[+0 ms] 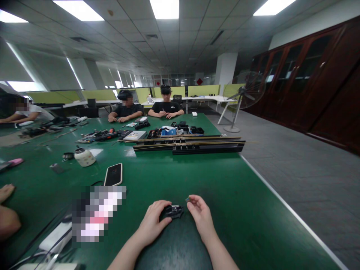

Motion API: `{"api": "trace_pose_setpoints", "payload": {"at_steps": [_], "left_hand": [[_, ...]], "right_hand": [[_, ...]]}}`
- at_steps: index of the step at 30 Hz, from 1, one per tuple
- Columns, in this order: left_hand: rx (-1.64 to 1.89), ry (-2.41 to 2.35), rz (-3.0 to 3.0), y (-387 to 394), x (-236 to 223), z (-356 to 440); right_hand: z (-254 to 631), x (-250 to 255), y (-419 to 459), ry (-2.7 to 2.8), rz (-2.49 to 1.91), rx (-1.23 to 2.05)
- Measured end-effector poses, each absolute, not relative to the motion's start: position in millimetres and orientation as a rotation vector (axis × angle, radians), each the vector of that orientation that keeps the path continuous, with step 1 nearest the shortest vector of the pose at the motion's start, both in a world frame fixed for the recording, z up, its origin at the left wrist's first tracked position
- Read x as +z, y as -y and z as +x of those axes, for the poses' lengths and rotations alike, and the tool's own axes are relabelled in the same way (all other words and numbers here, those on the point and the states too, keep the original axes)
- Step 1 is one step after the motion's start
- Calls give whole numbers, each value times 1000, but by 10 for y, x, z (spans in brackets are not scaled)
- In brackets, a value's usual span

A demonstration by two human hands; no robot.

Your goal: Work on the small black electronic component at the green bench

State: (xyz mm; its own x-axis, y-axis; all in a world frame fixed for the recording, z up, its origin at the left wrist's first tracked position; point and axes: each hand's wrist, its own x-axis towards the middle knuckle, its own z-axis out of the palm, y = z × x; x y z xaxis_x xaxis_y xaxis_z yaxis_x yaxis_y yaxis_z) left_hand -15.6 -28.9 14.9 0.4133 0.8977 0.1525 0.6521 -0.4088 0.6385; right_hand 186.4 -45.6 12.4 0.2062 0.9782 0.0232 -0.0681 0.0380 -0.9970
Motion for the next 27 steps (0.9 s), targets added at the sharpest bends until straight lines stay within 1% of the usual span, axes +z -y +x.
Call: {"api": "trace_pose_setpoints", "payload": {"at_steps": [16,27], "left_hand": [[668,-1318,2189,284,122,-167],[673,-1308,2192,280,124,-171]], "right_hand": [[1892,12,422,858,-1158,1108],[1886,64,441,956,-1196,1095]]}}
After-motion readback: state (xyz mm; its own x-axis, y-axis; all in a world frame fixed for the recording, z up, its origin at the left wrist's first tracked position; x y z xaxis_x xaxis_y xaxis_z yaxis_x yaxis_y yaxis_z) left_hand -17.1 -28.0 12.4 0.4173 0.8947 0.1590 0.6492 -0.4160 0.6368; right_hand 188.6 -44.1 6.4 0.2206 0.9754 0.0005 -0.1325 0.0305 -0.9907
